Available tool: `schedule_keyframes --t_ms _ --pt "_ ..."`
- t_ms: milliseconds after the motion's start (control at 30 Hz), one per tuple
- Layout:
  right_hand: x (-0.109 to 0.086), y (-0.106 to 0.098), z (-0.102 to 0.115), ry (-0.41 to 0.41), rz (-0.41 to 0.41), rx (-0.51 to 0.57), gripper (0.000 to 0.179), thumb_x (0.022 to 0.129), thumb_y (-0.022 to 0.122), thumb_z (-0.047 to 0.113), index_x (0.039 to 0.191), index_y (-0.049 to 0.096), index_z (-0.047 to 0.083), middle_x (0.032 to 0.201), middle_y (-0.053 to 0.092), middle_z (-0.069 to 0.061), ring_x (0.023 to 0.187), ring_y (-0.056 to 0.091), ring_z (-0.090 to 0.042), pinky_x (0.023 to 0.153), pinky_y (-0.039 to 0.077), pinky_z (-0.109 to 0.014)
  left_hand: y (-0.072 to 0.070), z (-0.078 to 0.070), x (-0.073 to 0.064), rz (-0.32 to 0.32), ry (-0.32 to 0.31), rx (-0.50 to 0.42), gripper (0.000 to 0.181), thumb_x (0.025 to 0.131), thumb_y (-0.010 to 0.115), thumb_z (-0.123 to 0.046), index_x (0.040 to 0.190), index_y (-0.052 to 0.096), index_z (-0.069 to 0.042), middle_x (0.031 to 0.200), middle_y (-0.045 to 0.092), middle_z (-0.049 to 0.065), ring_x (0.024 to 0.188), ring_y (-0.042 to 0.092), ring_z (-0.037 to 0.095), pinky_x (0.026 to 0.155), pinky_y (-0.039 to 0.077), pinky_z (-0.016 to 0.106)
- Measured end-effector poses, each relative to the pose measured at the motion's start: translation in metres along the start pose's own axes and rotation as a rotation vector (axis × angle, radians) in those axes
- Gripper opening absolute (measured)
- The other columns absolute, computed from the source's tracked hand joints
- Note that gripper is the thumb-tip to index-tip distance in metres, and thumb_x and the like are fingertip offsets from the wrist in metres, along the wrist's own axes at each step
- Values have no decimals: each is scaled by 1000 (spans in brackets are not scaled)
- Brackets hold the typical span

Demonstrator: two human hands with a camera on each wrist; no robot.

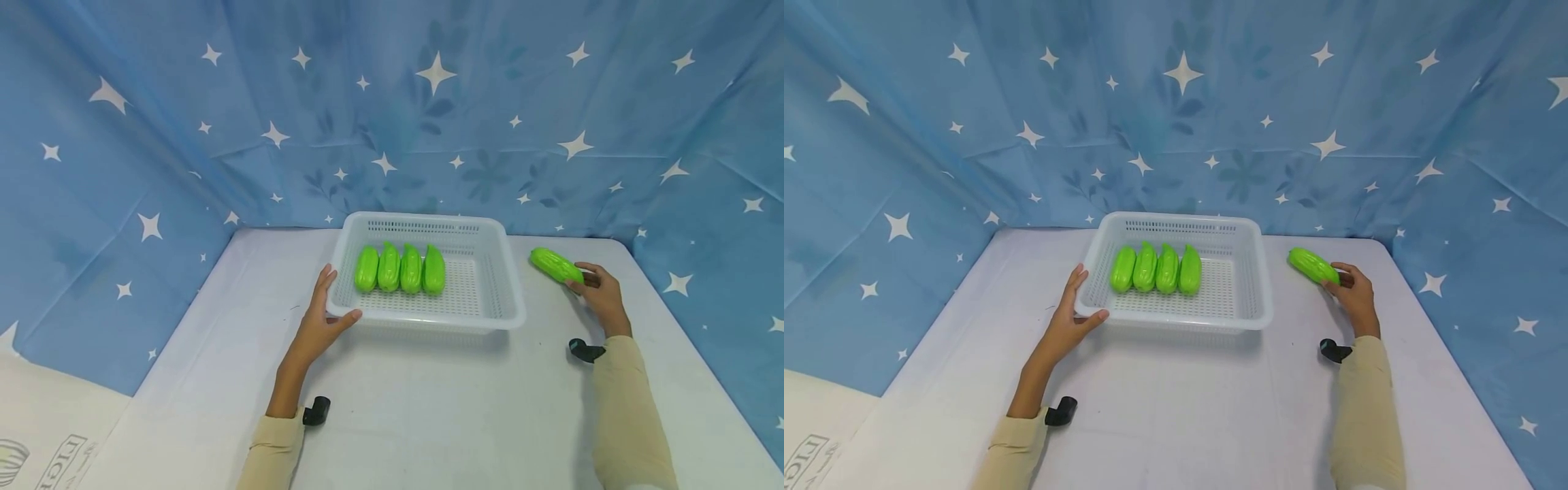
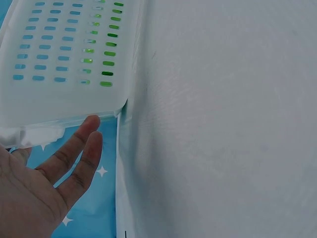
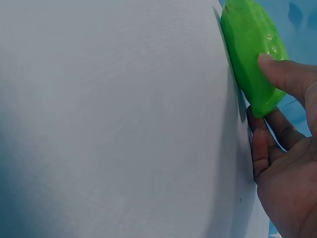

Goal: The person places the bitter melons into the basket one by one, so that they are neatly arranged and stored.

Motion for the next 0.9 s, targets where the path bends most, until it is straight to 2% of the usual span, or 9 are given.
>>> schedule_keyframes --t_ms 100,333,400,467,533,600,700,800,900 --pt "-1 0 -2 20 -17 7 67 96 58 42 150 37 8 147 44 -26 130 44 -39 81 41 -24 0 1 1 1 -3 -13 92 89 71 -36 157 11 -23 166 -3 -6 143 35 33 94 54 50" --pt "-6 -3 -7 67 -77 48 66 96 54 49 150 39 13 149 40 -23 133 40 -38 99 42 -46 2 2 -1 4 -2 -36 91 89 71 -33 157 12 -24 165 -4 -7 142 35 34 95 52 53" --pt "-8 -4 -8 75 -101 63 66 96 54 50 150 40 15 148 41 -19 131 42 -32 101 41 -42 2 1 -2 3 -1 -35 90 89 71 -34 157 13 -25 165 -3 -7 141 37 34 94 53 52" --pt "-10 -7 -8 80 -118 110 65 95 55 49 149 41 15 139 47 -12 121 48 -21 98 45 -31 2 1 -3 3 -4 -36 90 89 71 -36 157 13 -25 165 -3 -9 141 37 33 95 53 50" --pt "-12 -10 -9 79 -108 247 63 95 59 45 148 42 15 126 50 -4 109 55 -8 91 49 -18 2 0 -3 3 -3 -32 90 89 71 -38 157 13 -25 165 -3 -8 141 37 33 95 53 49" --pt "-14 -14 -10 74 -81 444 59 94 64 37 144 44 15 115 48 2 95 60 3 80 53 -12 2 0 -4 -1 -4 -29 91 88 71 -39 157 13 -25 165 -3 -8 141 37 33 95 53 49" --pt "-18 -20 -11 66 -16 752 51 93 67 25 137 44 14 112 43 0 84 71 -5 76 58 -21 2 1 -3 -3 -4 -23 91 88 71 -40 157 13 -25 166 -3 -7 141 37 33 95 54 48" --pt "-22 -24 -10 75 30 917 40 94 66 19 129 45 15 115 40 -4 85 74 -15 75 60 -30 1 0 -3 -3 -6 -17 91 88 71 -42 157 13 -26 166 -3 -8 142 36 32 95 54 48" --pt "-25 -25 -8 106 58 1014 36 94 65 15 126 49 18 118 41 -2 86 73 -18 73 61 -33 1 0 -2 -8 -9 -12 92 87 71 -42 157 14 -26 165 -3 -12 141 37 32 94 54 48"
Point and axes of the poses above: each hand's wrist, its own x-axis towards the middle knuckle, its own y-axis out of the palm, z = x × y, the point moved 2 cm from there along x, towards the middle knuckle
